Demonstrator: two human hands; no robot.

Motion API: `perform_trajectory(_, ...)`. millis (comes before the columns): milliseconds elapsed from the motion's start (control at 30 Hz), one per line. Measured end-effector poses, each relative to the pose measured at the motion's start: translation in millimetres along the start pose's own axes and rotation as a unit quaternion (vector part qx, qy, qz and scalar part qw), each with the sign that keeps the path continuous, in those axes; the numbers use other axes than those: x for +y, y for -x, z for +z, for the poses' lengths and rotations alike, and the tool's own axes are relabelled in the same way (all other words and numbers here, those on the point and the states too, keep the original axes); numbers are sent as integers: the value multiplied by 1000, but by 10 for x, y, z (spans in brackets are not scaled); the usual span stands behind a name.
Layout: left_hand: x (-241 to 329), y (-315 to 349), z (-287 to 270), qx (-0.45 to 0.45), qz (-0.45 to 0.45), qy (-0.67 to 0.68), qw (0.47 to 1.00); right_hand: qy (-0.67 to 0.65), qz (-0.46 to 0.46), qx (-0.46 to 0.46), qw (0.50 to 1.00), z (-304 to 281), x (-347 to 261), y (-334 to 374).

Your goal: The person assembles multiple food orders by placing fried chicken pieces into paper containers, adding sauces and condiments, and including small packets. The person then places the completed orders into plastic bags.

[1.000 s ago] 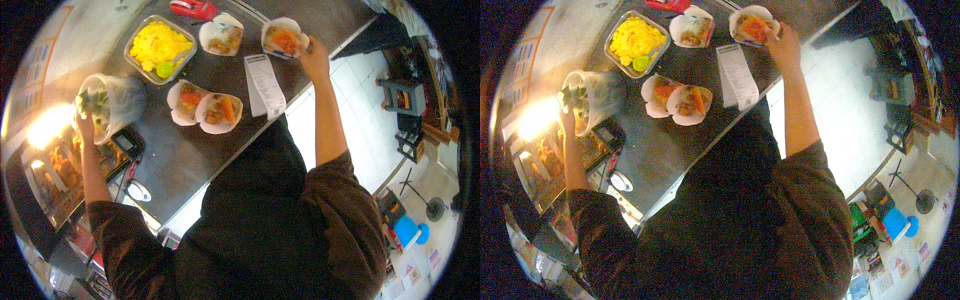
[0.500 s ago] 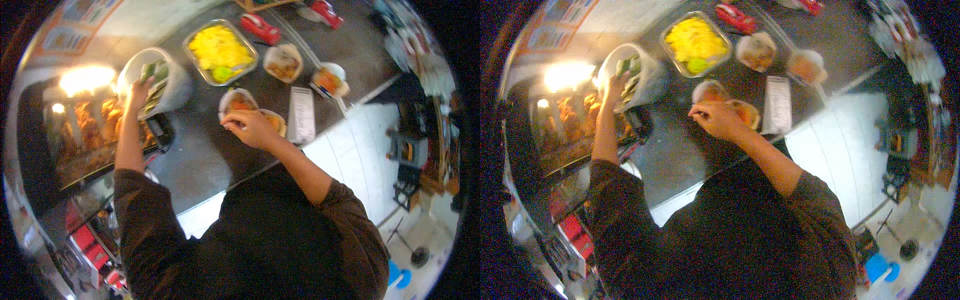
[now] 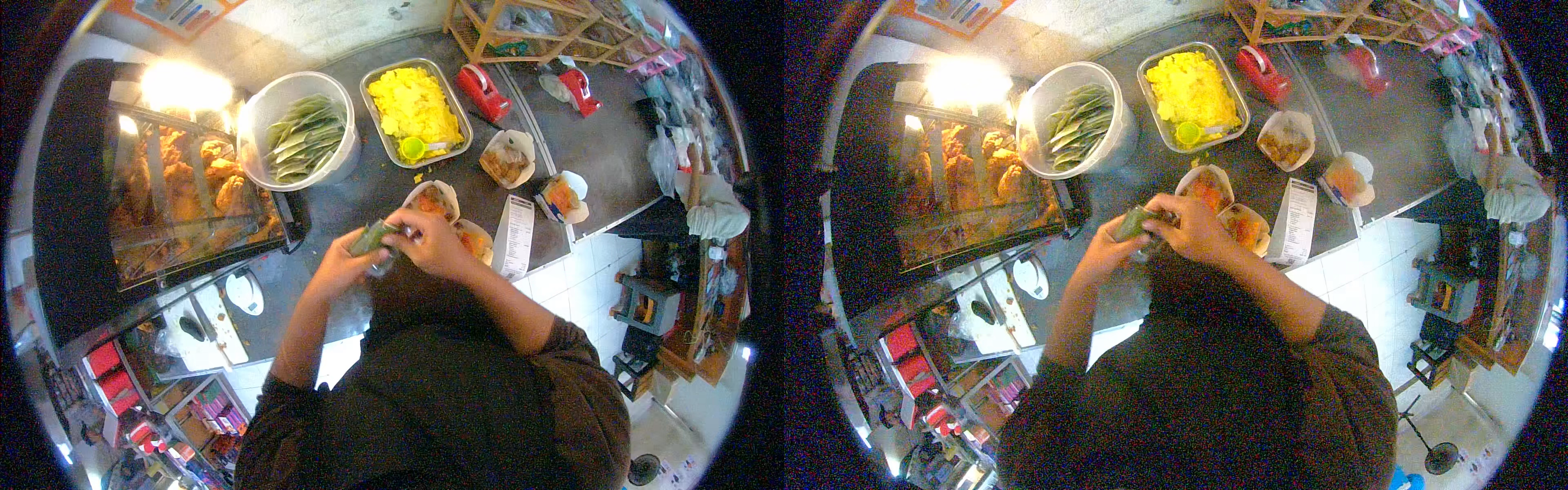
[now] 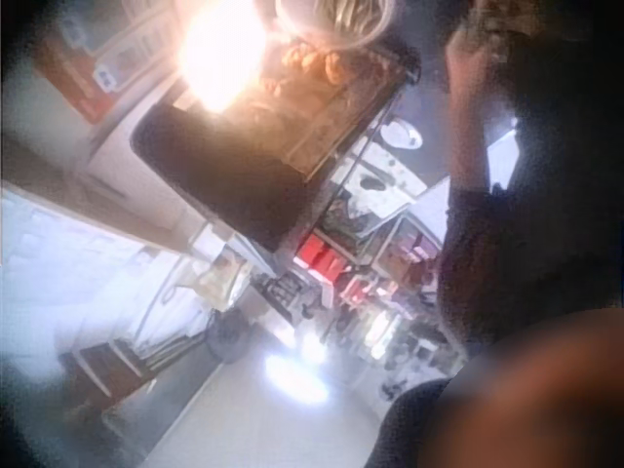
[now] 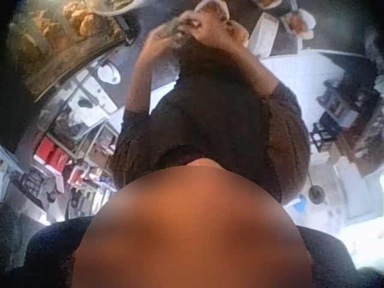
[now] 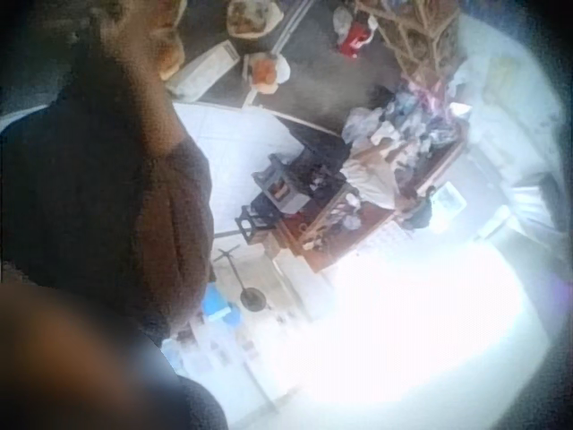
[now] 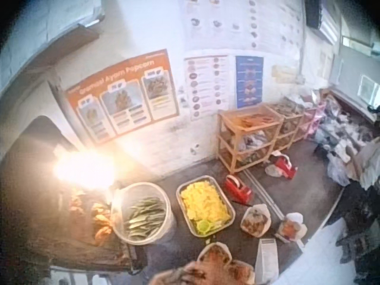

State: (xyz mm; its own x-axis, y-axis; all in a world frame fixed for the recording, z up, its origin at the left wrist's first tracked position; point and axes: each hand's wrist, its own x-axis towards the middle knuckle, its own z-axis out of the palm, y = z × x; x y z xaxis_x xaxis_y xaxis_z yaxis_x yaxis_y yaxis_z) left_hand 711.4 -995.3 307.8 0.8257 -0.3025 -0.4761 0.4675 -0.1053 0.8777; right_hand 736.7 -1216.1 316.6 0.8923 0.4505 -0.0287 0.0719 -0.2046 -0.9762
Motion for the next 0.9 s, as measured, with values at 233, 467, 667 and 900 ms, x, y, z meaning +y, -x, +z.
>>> perform_trajectory(233, -613, -17, 303, 148, -71, 169, 972, -159, 217, 176, 947, -98, 771, 276)
perform_trajectory(467, -204, -254, 294, 108, -9, 83, 991, 53, 92, 224, 969, -219, 708, 543)
perform_trajectory(667, -2, -403, 498, 75, 23, -25, 997, 103, 132, 88, 982, -296, 641, 945)
perform_trajectory(900, 296, -592, 785, 56, 144, -204, 967, 40, 87, 217, 971, -478, 415, 910)
